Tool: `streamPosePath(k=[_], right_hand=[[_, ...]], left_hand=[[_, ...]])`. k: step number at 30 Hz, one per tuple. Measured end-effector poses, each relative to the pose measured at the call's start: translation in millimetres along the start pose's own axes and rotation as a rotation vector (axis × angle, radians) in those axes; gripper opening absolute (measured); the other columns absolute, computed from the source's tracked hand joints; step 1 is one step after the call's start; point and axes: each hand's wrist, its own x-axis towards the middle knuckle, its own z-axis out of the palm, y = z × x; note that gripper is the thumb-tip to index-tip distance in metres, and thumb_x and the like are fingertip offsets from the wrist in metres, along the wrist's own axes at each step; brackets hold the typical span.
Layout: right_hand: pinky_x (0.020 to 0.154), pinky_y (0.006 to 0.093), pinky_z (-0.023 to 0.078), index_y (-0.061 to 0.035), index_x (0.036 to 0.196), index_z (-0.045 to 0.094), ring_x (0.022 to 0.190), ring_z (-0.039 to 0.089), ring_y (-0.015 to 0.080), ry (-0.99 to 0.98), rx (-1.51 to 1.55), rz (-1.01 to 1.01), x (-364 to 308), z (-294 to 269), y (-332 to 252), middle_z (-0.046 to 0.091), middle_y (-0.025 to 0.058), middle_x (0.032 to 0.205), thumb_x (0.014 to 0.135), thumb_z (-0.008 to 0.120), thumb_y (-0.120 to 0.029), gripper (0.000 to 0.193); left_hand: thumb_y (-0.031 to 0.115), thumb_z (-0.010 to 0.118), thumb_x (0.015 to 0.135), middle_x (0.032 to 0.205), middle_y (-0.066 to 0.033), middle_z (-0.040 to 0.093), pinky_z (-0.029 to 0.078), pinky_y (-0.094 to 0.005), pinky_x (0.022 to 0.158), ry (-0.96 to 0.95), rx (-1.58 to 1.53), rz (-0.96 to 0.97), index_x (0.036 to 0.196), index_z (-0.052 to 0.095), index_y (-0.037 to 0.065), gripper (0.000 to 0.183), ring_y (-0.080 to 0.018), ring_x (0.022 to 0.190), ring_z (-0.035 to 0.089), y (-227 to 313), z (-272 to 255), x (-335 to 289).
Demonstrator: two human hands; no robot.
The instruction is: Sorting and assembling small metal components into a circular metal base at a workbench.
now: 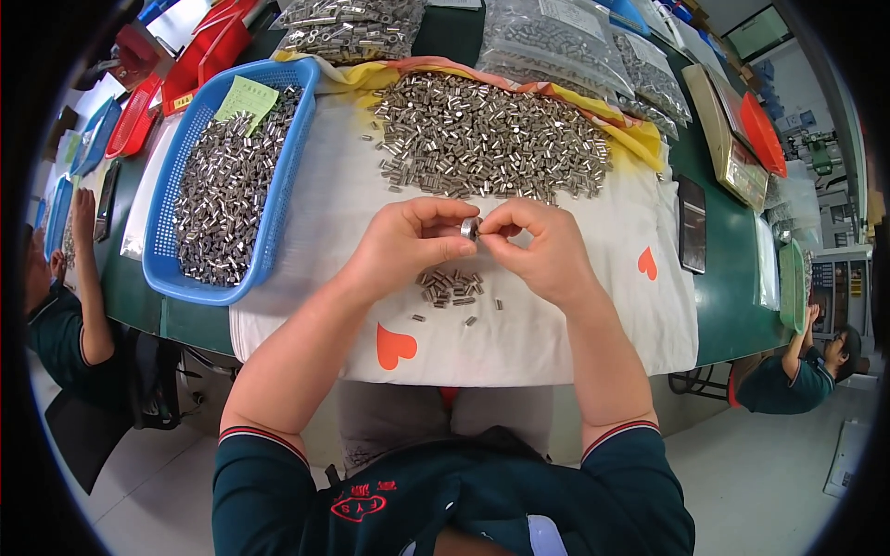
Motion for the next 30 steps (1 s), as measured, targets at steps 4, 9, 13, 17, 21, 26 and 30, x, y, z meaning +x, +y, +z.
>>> streamPosePath(k=[4,9,13,17,21,26,30], right_hand=[[0.062,0.0287,0.046,-0.0025,0.074,0.058,0.068,0.057,0.0187,0.087,-0.262,-0.183,-2,7,3,0.058,0.0067,0.072,0.069,0.059,-0.003,0.005],[0.060,0.0339,0.044,-0.0037,0.070,0.056,0.066,0.054,0.0258,0.212,-0.494,-0.366,-2,15,7,0.056,0.0081,0.069,0.066,0.059,-0.003,0.005],[0.060,0.0341,0.044,-0.0044,0.070,0.056,0.066,0.054,0.0255,0.157,-0.279,-0.236,-3,13,6,0.056,0.0075,0.067,0.067,0.059,-0.004,0.005],[0.060,0.0341,0.044,-0.0038,0.071,0.057,0.066,0.054,0.0254,0.197,-0.425,-0.310,-3,19,6,0.057,0.0076,0.068,0.067,0.059,-0.003,0.004],[0.060,0.0323,0.045,-0.0032,0.073,0.058,0.065,0.055,0.0227,0.228,-0.301,-0.324,-2,11,6,0.058,0.0072,0.069,0.069,0.060,-0.003,0.004],[0.059,0.0233,0.044,-0.0019,0.080,0.060,0.065,0.055,0.0091,-0.037,0.011,0.093,2,-4,7,0.061,0.0030,0.071,0.074,0.063,-0.007,0.009],[0.058,0.0219,0.043,-0.0021,0.081,0.061,0.064,0.053,0.0074,-0.125,0.014,0.125,7,-19,18,0.060,0.0017,0.070,0.074,0.063,-0.007,0.009]], left_hand=[[0.002,0.066,0.074,0.084,-0.0026,0.061,0.047,-0.0199,0.066,0.022,0.035,0.016,0.106,0.057,-0.003,0.034,-0.0064,0.075,0.056,-3,1,1],[0.003,0.067,0.073,0.081,-0.0033,0.062,0.047,-0.0195,0.063,0.096,0.096,-0.010,0.104,0.059,-0.002,0.033,-0.0061,0.072,0.056,-4,3,-1],[0.003,0.068,0.073,0.082,-0.0034,0.063,0.047,-0.0194,0.064,0.060,0.060,-0.032,0.104,0.059,-0.002,0.033,-0.0057,0.073,0.056,-1,1,0],[0.004,0.068,0.073,0.084,-0.0029,0.063,0.047,-0.0194,0.064,0.095,0.115,-0.033,0.105,0.059,-0.001,0.034,-0.0054,0.074,0.056,-2,2,0],[0.004,0.068,0.073,0.085,-0.0022,0.062,0.047,-0.0191,0.065,0.096,0.174,-0.018,0.105,0.059,-0.001,0.034,-0.0052,0.074,0.056,6,3,0],[0.005,0.070,0.072,0.084,-0.0014,0.062,0.047,-0.0192,0.066,0.015,0.107,-0.040,0.103,0.060,-0.001,0.033,-0.0049,0.075,0.055,0,3,-3],[0.007,0.071,0.071,0.082,-0.0008,0.061,0.047,-0.0195,0.067,-0.082,0.189,-0.090,0.102,0.061,0.002,0.034,-0.0050,0.074,0.055,-1,7,-3]])
